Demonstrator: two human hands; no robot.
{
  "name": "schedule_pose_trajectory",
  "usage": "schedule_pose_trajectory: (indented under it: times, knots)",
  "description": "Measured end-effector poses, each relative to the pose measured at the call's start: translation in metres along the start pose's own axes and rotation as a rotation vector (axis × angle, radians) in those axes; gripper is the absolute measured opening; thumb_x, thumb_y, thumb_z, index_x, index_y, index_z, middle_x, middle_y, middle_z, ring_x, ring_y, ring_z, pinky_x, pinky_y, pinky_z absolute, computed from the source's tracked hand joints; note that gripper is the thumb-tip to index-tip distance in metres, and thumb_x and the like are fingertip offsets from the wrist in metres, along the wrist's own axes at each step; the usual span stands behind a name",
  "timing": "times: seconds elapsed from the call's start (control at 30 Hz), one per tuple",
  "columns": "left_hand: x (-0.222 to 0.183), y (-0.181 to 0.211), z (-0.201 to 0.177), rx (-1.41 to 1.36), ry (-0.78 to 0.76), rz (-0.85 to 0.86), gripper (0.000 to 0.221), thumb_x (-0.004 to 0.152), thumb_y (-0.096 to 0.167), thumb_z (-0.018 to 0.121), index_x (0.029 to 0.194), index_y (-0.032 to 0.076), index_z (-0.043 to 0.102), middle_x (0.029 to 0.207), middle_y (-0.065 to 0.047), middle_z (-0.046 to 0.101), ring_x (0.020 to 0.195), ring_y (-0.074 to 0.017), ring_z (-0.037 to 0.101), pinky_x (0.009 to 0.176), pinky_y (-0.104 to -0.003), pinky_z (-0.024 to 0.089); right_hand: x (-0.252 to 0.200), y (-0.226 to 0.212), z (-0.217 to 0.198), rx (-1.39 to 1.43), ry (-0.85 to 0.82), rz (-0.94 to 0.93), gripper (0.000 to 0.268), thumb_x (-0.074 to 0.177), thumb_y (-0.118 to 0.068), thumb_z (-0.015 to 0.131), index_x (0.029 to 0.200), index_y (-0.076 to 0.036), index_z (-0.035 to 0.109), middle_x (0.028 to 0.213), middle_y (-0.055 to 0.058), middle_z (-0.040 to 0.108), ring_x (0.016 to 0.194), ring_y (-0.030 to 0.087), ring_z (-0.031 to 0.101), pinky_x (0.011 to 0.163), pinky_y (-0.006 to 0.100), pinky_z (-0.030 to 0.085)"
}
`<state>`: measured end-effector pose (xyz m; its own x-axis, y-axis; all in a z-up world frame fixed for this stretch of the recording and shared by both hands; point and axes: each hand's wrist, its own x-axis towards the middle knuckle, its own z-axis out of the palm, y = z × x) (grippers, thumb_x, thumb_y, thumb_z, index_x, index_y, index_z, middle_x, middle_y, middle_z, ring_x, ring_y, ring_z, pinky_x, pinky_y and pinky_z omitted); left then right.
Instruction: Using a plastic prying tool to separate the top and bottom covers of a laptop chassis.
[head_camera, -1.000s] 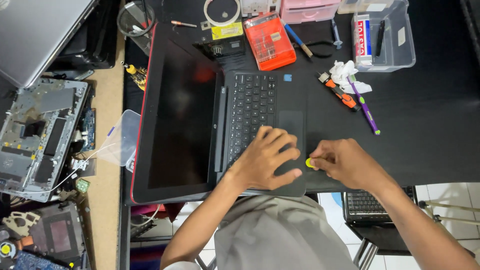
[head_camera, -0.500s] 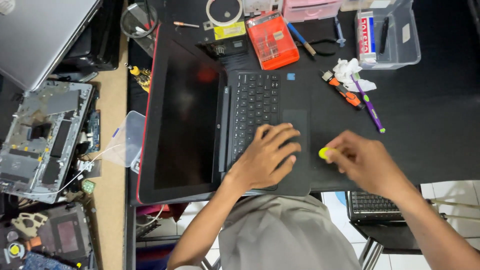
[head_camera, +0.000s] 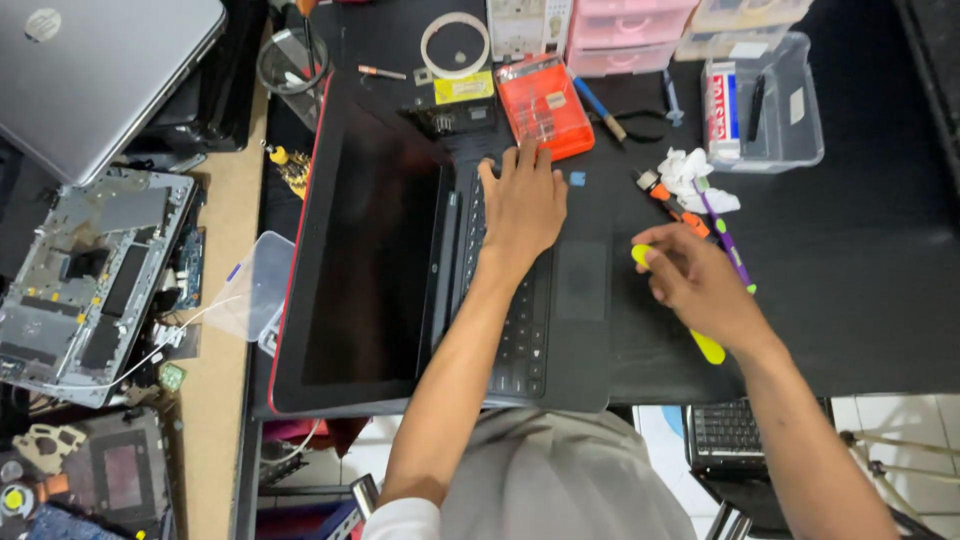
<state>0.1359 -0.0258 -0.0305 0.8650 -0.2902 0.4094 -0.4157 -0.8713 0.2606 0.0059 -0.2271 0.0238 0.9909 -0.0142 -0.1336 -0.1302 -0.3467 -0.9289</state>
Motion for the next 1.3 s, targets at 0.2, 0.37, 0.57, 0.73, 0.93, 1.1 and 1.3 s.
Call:
schedule_pose_trajectory:
  times: [0.2,0.37,0.57,0.73,0.93,1.1,1.3]
  knots:
    - [0.010,-0.015,0.017,0.054,0.061,0.024,0.022,0.093,0.021,0.056,0.098,0.007,0.072,0.099,-0.010,0.065,0.089,-0.0255,0.060,0.079,-0.041,0.033,0.000,0.006,-0.003,0.037,0.004,0.019,0.026,0.103,0.000,0.052,0.126,0.005,0.063,0.093,0.018,0.063,0.058,0.016,0.060,0.048,0.029,0.048]
    - [0.014,-0.016,0.001,-0.070,0.109,0.036,0.013,0.092,0.017,0.059,0.089,0.011,0.071,0.101,-0.007,0.063,0.088,-0.0260,0.062,0.078,-0.040,0.031,-0.003,0.006,-0.003,0.024,0.035,0.116,0.025,0.104,-0.011,0.059,0.123,0.004,0.067,0.091,0.019,0.067,0.058,0.018,0.057,0.053,0.034,0.049]
    - [0.015,-0.023,0.010,-0.066,0.054,0.045,0.017,0.092,0.020,0.057,0.091,0.014,0.072,0.102,-0.005,0.064,0.092,-0.0254,0.063,0.079,-0.041,0.031,0.001,-0.005,0.006,0.002,0.040,0.124,0.027,0.104,-0.017,0.060,0.121,-0.001,0.073,0.086,0.016,0.070,0.053,0.016,0.057,0.050,0.031,0.046]
    - [0.017,-0.019,0.000,-0.074,0.014,0.038,0.021,0.094,0.019,0.054,0.087,0.014,0.072,0.103,-0.004,0.065,0.087,-0.0228,0.060,0.078,-0.039,0.029,0.014,-0.018,0.009,-0.024,0.066,0.092,0.027,0.103,-0.018,0.063,0.124,-0.003,0.073,0.088,0.017,0.071,0.058,0.016,0.058,0.053,0.031,0.049]
    - [0.017,-0.018,0.003,-0.075,-0.005,0.034,0.021,0.094,0.019,0.053,0.090,0.012,0.072,0.108,-0.007,0.065,0.090,-0.0246,0.058,0.077,-0.040,0.028,0.026,-0.008,0.016,-0.012,0.072,0.103,0.026,0.103,-0.016,0.060,0.120,-0.004,0.075,0.066,0.008,0.060,0.047,0.010,0.052,0.044,0.023,0.041]
    - [0.019,-0.015,0.005,-0.103,0.007,0.042,0.027,0.096,0.019,0.048,0.094,0.008,0.072,0.109,-0.009,0.065,0.091,-0.0238,0.055,0.077,-0.039,0.028,0.038,-0.002,0.021,0.192,0.095,0.178,0.025,0.101,-0.011,0.058,0.117,0.003,0.071,0.062,0.000,0.043,0.044,0.004,0.043,0.042,0.018,0.036]
    - [0.021,-0.010,-0.001,-0.136,-0.026,0.018,0.026,0.095,0.022,0.048,0.096,0.008,0.070,0.113,-0.010,0.065,0.098,-0.0250,0.054,0.080,-0.040,0.029,0.037,-0.041,0.017,0.542,0.064,0.387,0.026,0.100,-0.009,0.058,0.118,0.009,0.060,0.083,0.000,0.051,0.048,-0.003,0.037,0.039,0.012,0.031]
